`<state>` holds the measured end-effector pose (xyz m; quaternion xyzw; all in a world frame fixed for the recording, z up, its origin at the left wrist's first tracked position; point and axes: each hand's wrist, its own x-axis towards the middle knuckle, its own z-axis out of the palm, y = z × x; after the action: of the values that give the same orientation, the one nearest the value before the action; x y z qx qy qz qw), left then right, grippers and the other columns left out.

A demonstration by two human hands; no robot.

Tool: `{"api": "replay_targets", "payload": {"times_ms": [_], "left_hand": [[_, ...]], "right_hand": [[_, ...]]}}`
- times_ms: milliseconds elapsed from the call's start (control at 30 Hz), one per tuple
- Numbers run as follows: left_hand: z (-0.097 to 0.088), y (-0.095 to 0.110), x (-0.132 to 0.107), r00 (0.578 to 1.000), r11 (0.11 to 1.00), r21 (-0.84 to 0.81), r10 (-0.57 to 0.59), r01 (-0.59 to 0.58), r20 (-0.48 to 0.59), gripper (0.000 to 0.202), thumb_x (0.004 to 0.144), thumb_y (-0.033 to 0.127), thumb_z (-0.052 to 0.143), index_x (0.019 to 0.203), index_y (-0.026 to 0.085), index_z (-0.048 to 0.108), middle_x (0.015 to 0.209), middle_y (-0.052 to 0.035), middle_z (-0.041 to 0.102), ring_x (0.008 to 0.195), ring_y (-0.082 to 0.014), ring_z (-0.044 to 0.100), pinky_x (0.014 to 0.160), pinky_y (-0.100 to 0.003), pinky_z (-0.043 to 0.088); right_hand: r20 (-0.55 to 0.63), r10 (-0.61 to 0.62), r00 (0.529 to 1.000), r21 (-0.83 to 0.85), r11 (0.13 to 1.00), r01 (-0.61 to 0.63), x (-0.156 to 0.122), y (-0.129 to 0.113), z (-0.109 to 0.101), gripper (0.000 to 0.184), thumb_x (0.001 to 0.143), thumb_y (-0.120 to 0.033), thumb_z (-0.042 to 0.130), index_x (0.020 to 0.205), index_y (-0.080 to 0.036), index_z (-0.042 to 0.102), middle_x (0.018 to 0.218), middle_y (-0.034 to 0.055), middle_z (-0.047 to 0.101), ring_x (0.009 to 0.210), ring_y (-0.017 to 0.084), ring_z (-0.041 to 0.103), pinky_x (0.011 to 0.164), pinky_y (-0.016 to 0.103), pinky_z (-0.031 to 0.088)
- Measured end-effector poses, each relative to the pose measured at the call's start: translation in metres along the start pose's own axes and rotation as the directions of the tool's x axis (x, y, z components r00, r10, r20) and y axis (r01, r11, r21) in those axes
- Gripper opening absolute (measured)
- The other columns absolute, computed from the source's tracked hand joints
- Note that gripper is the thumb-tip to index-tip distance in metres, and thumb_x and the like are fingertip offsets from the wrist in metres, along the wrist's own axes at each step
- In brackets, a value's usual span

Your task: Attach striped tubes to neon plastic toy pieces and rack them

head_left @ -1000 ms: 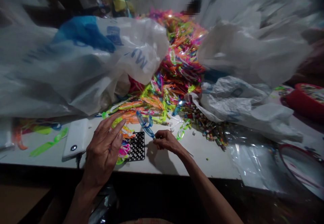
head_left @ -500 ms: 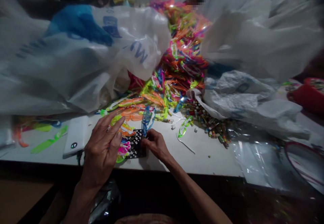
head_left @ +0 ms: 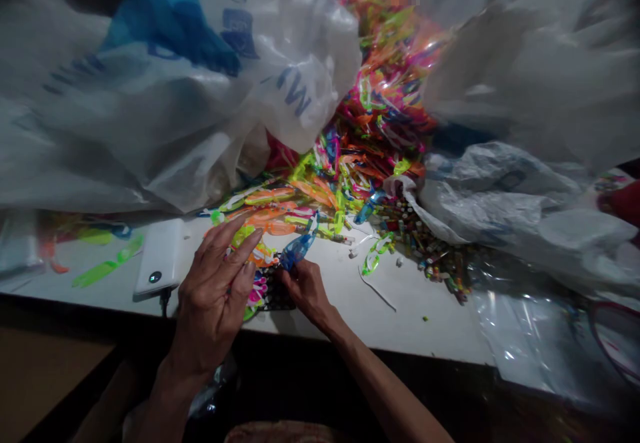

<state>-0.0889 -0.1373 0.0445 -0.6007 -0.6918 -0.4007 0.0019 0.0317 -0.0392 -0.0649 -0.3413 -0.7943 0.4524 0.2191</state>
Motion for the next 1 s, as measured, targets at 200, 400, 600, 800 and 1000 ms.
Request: {"api": "replay_targets", "payload": {"times_ms": [200,400,600,800,1000], "left_hand": [[0.002,0.001,0.002,0.993,0.989,0.101,0.108,-0.112,0.049,0.047,0.084,0.03,0.052,0.131,0.031,0.042,0.144,-0.0022,0.032,0.132,-0.0276,0.03,0.11,-0.052,0.023],[0.002,0.0,0.004,0.994,0.99,0.085,0.111,-0.109,-0.024,0.036,0.087,0.02,0.046,0.121,0.028,0.051,0.139,-0.0015,0.04,0.128,-0.0219,0.036,0.11,-0.048,0.026],[0.003,0.0,0.003,0.995,0.993,0.072,0.092,-0.09,-0.031,0.034,0.088,0.021,0.044,0.12,0.027,0.053,0.14,-0.0015,0.039,0.129,-0.0218,0.034,0.111,-0.047,0.025],[0.001,-0.002,0.0,0.998,0.998,0.026,0.054,-0.053,-0.03,0.034,0.088,0.023,0.043,0.12,0.029,0.054,0.14,0.0001,0.039,0.129,-0.0215,0.034,0.111,-0.046,0.025],[0.0,-0.001,0.0,0.999,0.999,-0.007,0.032,-0.032,-0.022,0.033,0.089,0.022,0.041,0.119,0.028,0.055,0.138,0.0004,0.042,0.129,-0.02,0.035,0.111,-0.045,0.024]], "right_hand": [[0.084,0.091,0.992,-0.461,0.886,-0.042,-0.005,-0.024,0.015,0.023,0.082,-0.01,0.042,0.097,-0.016,0.057,0.091,0.0085,0.064,0.074,0.018,0.058,0.061,0.025,0.037],[0.115,0.001,0.993,-0.46,0.886,0.052,0.025,-0.013,-0.052,0.026,0.082,-0.014,0.046,0.101,-0.02,0.063,0.09,0.0041,0.065,0.081,0.017,0.06,0.067,0.023,0.039],[0.037,0.02,0.999,-0.792,0.61,0.017,0.09,0.014,-0.095,0.035,0.089,-0.014,0.036,0.114,-0.023,0.059,0.116,0.011,0.054,0.086,0.02,0.057,0.07,0.029,0.037],[0.033,-0.066,0.997,-0.799,0.597,0.066,0.081,0.008,-0.093,0.03,0.092,-0.016,0.032,0.105,-0.016,0.06,0.112,0.0126,0.054,0.09,0.018,0.052,0.072,0.026,0.035],[-0.029,-0.049,0.998,-0.326,0.945,0.037,0.013,-0.005,-0.069,0.016,0.085,-0.025,0.049,0.088,-0.016,0.062,0.079,0.0037,0.062,0.07,0.015,0.053,0.063,0.023,0.035]]}}
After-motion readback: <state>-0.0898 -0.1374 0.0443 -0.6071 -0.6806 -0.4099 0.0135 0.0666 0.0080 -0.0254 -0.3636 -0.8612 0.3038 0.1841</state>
